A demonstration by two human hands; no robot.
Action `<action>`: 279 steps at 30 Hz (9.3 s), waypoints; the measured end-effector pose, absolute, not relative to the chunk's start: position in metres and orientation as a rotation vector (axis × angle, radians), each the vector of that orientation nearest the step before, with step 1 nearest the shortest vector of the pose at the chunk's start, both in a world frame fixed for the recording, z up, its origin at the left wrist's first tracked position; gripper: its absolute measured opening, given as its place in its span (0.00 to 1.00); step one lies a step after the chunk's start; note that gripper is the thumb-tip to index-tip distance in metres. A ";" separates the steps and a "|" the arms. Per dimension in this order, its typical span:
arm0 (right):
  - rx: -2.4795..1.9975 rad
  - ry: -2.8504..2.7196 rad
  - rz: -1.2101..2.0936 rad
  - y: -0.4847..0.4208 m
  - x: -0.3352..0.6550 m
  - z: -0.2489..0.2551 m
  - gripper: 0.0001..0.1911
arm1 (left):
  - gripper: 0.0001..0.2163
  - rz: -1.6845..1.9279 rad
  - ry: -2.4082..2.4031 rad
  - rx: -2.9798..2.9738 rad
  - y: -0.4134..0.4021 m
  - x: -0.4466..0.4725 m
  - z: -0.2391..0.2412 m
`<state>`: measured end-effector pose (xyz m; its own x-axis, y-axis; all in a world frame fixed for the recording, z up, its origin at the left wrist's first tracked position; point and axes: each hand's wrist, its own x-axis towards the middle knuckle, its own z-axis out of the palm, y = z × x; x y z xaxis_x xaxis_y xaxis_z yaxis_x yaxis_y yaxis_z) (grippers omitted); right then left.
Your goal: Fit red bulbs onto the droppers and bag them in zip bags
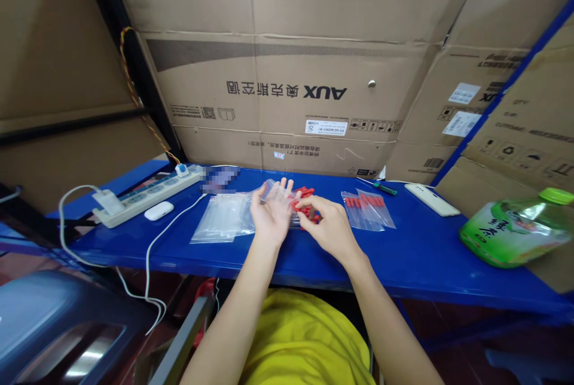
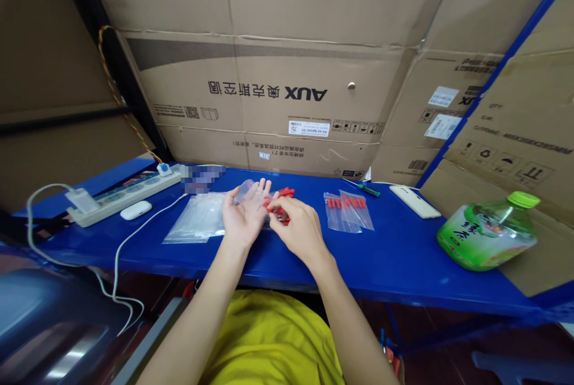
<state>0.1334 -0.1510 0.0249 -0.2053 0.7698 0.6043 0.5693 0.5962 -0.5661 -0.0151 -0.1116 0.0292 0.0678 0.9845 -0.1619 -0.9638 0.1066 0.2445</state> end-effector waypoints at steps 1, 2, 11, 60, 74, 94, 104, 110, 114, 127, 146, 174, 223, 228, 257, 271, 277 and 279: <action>-1.049 -1.935 0.278 -0.152 0.136 0.027 0.08 | 0.15 1.478 0.313 0.081 -0.112 -0.015 0.030; -1.032 -1.965 0.287 -0.153 0.139 0.029 0.09 | 0.14 1.484 0.305 0.081 -0.113 -0.016 0.030; -1.140 -1.957 0.258 -0.152 0.133 0.026 0.08 | 0.09 1.460 0.240 0.153 -0.115 -0.012 0.030; -1.727 -2.358 -0.027 -0.158 0.146 0.028 0.08 | 0.08 1.518 0.216 0.123 -0.111 -0.014 0.025; -1.667 -2.423 -0.041 -0.155 0.145 0.029 0.08 | 0.09 1.537 0.212 0.084 -0.111 -0.014 0.026; -1.684 -2.215 0.123 -0.155 0.172 0.038 0.02 | 0.08 1.568 0.227 0.035 -0.106 -0.016 0.021; -1.421 -2.085 0.320 -0.166 0.198 0.056 0.05 | 0.08 1.599 0.288 -0.012 -0.102 -0.016 0.017; -1.382 -2.062 0.263 -0.181 0.208 0.069 0.05 | 0.07 1.624 0.314 0.002 -0.104 -0.016 0.019; -1.344 -2.052 0.202 -0.178 0.184 0.062 0.05 | 0.06 1.554 0.325 0.062 -0.106 -0.013 0.021; -1.261 -1.940 0.112 -0.159 0.104 0.019 0.07 | 0.09 1.445 0.259 0.146 -0.110 -0.011 0.022; -1.076 -1.973 0.218 -0.156 0.116 0.020 0.05 | 0.11 1.428 0.269 0.169 -0.112 -0.012 0.025; -1.083 -2.079 0.403 -0.162 0.152 0.043 0.11 | 0.11 1.421 0.220 0.163 -0.115 -0.012 0.028; -1.079 -1.994 0.249 -0.186 0.154 0.060 0.10 | 0.10 1.585 0.157 0.033 -0.108 -0.016 0.022; -1.057 -1.918 0.190 -0.190 0.158 0.066 0.09 | 0.10 1.585 0.160 0.021 -0.108 -0.016 0.022; -0.910 -1.942 0.202 -0.153 0.106 0.009 0.09 | 0.10 1.452 0.258 0.092 -0.111 -0.012 0.022; -1.009 -1.971 0.343 -0.153 0.130 0.028 0.03 | 0.09 1.463 0.252 0.027 -0.111 -0.015 0.024; -1.478 -2.248 0.240 -0.154 0.166 0.031 0.06 | 0.09 1.510 0.212 0.017 -0.110 -0.016 0.022; -1.557 -2.325 0.257 -0.153 0.168 0.026 0.07 | 0.09 1.509 0.210 0.009 -0.109 -0.016 0.021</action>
